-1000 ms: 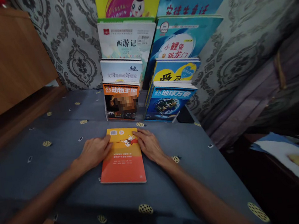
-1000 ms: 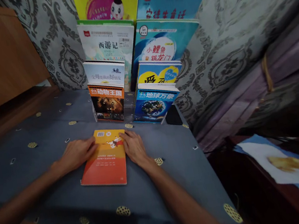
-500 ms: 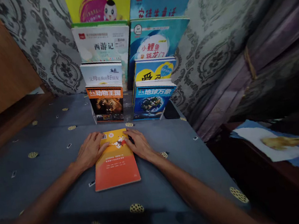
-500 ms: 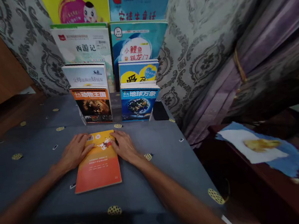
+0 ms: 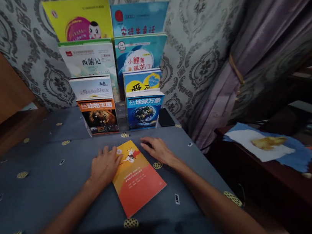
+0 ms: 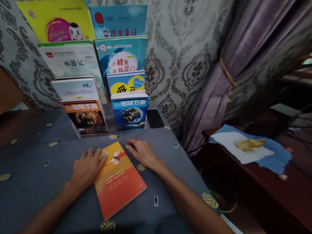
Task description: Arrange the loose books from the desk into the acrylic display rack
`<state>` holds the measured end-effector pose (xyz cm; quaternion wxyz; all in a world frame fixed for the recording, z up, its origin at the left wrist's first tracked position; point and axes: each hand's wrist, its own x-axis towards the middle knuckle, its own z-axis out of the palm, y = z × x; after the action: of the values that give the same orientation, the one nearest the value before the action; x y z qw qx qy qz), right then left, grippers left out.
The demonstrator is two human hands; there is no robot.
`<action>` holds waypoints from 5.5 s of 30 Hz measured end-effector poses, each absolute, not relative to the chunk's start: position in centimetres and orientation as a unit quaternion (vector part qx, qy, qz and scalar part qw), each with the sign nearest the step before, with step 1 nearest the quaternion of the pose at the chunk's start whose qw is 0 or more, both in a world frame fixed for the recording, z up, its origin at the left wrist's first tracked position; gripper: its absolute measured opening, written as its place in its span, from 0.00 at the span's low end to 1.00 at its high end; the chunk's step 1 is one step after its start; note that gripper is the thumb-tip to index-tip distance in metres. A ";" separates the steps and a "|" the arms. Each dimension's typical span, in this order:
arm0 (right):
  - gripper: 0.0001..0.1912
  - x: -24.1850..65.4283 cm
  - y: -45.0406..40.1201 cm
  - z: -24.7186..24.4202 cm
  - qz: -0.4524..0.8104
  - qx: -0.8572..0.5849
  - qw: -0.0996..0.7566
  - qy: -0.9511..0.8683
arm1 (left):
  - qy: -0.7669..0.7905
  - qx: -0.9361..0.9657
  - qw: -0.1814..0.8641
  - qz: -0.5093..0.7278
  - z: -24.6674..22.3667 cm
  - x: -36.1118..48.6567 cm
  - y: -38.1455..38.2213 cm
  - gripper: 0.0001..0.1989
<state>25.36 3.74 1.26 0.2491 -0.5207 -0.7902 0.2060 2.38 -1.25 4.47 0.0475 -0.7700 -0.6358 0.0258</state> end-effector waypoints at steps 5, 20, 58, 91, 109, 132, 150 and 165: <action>0.17 26.7 3.5 0.4 0.179 -0.525 0.272 -0.786 | -0.580 -0.813 0.051 -0.003 3.7 6.2 -0.3 0.19; 0.13 31.3 3.3 -0.5 0.192 -0.547 0.353 -0.735 | -0.470 -0.840 -0.043 -0.268 -0.8 10.0 3.2 0.09; 0.14 30.7 2.2 -0.1 0.212 -0.563 0.359 -0.713 | -0.502 -0.812 -0.133 -0.265 0.5 9.1 2.5 0.10; 0.24 25.4 1.0 0.2 0.113 -0.473 0.203 -0.850 | -0.578 -0.796 -0.096 -0.152 1.2 7.7 3.4 0.10; 0.21 28.9 -0.9 0.2 0.108 -0.596 0.238 -0.760 | -0.542 -0.810 -0.101 -0.199 -0.3 7.0 3.2 0.13; 0.30 23.5 -4.3 2.2 0.074 -0.562 0.099 -0.818 | -0.491 -0.838 -0.045 -0.233 -0.6 6.5 4.3 0.17; 0.25 22.9 -9.9 1.6 0.077 -0.490 0.124 -0.859 | -0.499 -0.832 -0.059 -0.236 -0.6 6.6 4.1 0.13; 0.21 28.6 -5.6 0.8 0.153 -0.488 0.216 -0.832 | -0.508 -0.834 -0.055 -0.205 -0.1 6.9 3.8 0.13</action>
<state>28.59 -5.63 0.79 0.2163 -0.4876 -0.8319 0.1527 6.94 3.79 -0.13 -0.0553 -0.8345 -0.5085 -0.2052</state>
